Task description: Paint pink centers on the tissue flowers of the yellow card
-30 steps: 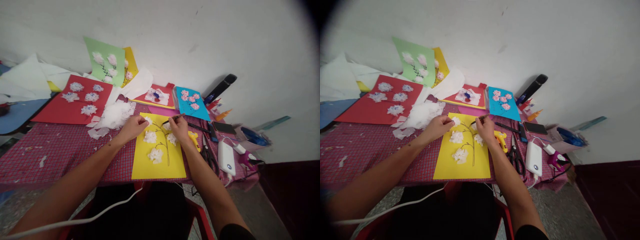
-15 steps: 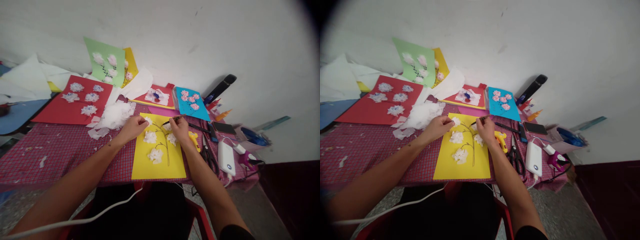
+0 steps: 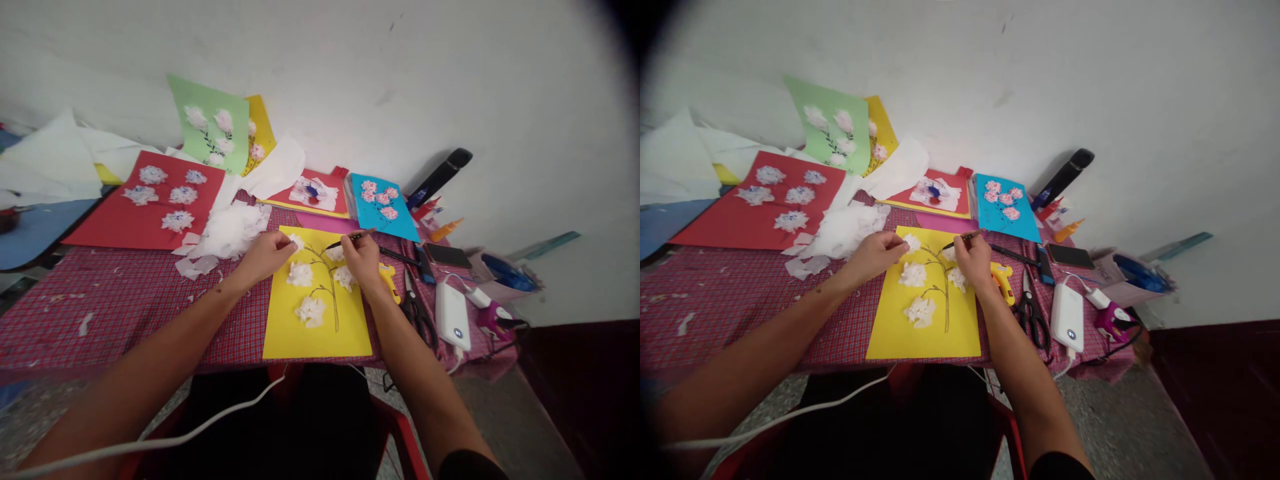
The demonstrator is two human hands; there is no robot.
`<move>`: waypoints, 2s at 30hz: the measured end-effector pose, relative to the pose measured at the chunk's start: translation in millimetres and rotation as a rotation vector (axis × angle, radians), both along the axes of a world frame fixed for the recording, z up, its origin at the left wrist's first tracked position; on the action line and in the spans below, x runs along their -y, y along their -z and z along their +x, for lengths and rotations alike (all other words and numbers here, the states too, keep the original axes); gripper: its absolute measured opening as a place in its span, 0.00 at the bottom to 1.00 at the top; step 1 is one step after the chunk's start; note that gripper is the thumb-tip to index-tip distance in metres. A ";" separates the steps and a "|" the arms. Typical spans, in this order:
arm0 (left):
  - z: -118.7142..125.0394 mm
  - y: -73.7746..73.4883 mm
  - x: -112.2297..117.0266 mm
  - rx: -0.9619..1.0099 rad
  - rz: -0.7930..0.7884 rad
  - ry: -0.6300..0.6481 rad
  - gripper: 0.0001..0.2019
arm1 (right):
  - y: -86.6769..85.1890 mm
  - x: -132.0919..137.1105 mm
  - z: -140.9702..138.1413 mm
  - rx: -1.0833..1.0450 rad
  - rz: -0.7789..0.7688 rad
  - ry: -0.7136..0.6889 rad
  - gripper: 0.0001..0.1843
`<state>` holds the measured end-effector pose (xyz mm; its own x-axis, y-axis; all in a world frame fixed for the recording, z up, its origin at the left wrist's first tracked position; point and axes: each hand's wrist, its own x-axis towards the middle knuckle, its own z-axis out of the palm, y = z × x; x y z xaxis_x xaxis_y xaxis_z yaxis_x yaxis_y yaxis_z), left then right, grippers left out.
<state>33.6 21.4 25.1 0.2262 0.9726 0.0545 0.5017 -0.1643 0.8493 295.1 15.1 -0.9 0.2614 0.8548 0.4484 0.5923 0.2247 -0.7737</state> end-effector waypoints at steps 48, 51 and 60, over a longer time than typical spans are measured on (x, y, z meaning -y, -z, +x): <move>2.8 20.1 -2.1 0.269 0.020 0.104 0.19 | -32.8 75.9 -17.9 -0.206 -0.016 -0.178 0.07; 0.9 22.9 -5.2 0.192 0.010 0.093 0.19 | -24.2 57.0 -21.7 -0.086 -0.030 -0.233 0.08; 1.4 8.9 -0.6 0.084 0.009 0.074 0.14 | -6.7 45.9 -17.4 0.065 0.040 -0.232 0.05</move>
<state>35.0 22.0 16.1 0.2915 0.9528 0.0852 0.4152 -0.2063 0.8860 277.7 -30.8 5.8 0.0299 0.8700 0.4922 0.5692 0.3900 -0.7238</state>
